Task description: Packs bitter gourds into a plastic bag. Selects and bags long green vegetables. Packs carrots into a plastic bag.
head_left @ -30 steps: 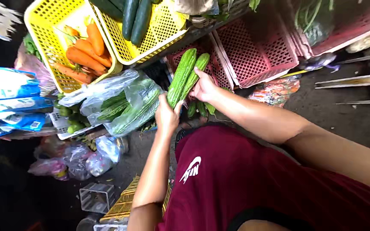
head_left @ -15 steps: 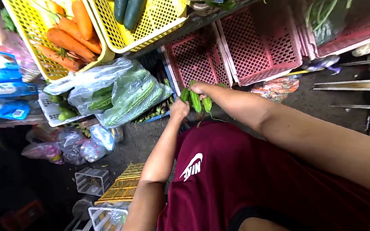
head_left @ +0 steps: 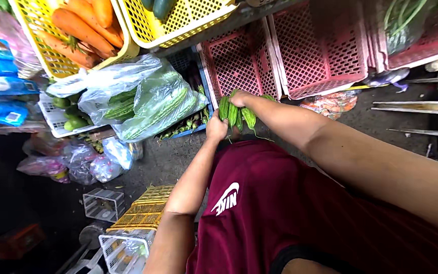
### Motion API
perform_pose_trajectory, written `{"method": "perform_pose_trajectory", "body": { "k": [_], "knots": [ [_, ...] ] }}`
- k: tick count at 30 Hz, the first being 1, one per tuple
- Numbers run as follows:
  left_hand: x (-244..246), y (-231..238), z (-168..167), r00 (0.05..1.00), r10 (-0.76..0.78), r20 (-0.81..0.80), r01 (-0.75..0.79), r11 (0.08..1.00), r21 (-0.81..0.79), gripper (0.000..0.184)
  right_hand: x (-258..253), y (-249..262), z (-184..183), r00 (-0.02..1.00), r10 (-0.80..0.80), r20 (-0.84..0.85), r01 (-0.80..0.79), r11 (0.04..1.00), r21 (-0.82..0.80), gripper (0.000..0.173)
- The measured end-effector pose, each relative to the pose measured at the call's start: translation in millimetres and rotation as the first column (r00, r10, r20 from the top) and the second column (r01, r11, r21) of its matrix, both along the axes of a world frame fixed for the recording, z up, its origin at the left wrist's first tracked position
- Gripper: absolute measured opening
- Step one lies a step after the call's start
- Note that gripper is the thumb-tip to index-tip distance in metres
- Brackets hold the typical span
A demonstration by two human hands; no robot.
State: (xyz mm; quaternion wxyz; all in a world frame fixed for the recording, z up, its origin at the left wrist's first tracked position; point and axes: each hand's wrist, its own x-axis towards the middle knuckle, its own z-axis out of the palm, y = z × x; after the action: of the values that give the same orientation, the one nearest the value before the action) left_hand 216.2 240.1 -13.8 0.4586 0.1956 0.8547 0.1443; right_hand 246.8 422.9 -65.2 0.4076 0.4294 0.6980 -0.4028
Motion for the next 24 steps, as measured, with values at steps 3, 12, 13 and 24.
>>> {"method": "perform_pose_trajectory", "body": {
  "k": [3, 12, 13, 24],
  "knots": [
    [4, 0, 7, 0.999, 0.023, -0.037, -0.021, 0.999, 0.039, 0.058, 5, 6, -9, 0.992, -0.129, -0.018, 0.128, 0.991, -0.035, 0.059],
    [8, -8, 5, 0.992, 0.105, 0.074, -0.114, 0.984, 0.136, 0.054, 16, 8, -15, 0.990, 0.142, -0.028, -0.140, 0.989, 0.042, 0.067],
    [5, -9, 4, 0.987, 0.126, 0.098, -0.139, 0.981, 0.133, 0.055, 15, 7, -12, 0.982, 0.187, -0.026, -0.185, 0.981, 0.065, 0.066],
    [-10, -8, 13, 0.982, -0.039, 0.185, 0.031, 0.998, 0.048, 0.067, 23, 1, -5, 0.990, 0.132, -0.050, -0.125, 0.985, 0.119, 0.071]
  ]
}}
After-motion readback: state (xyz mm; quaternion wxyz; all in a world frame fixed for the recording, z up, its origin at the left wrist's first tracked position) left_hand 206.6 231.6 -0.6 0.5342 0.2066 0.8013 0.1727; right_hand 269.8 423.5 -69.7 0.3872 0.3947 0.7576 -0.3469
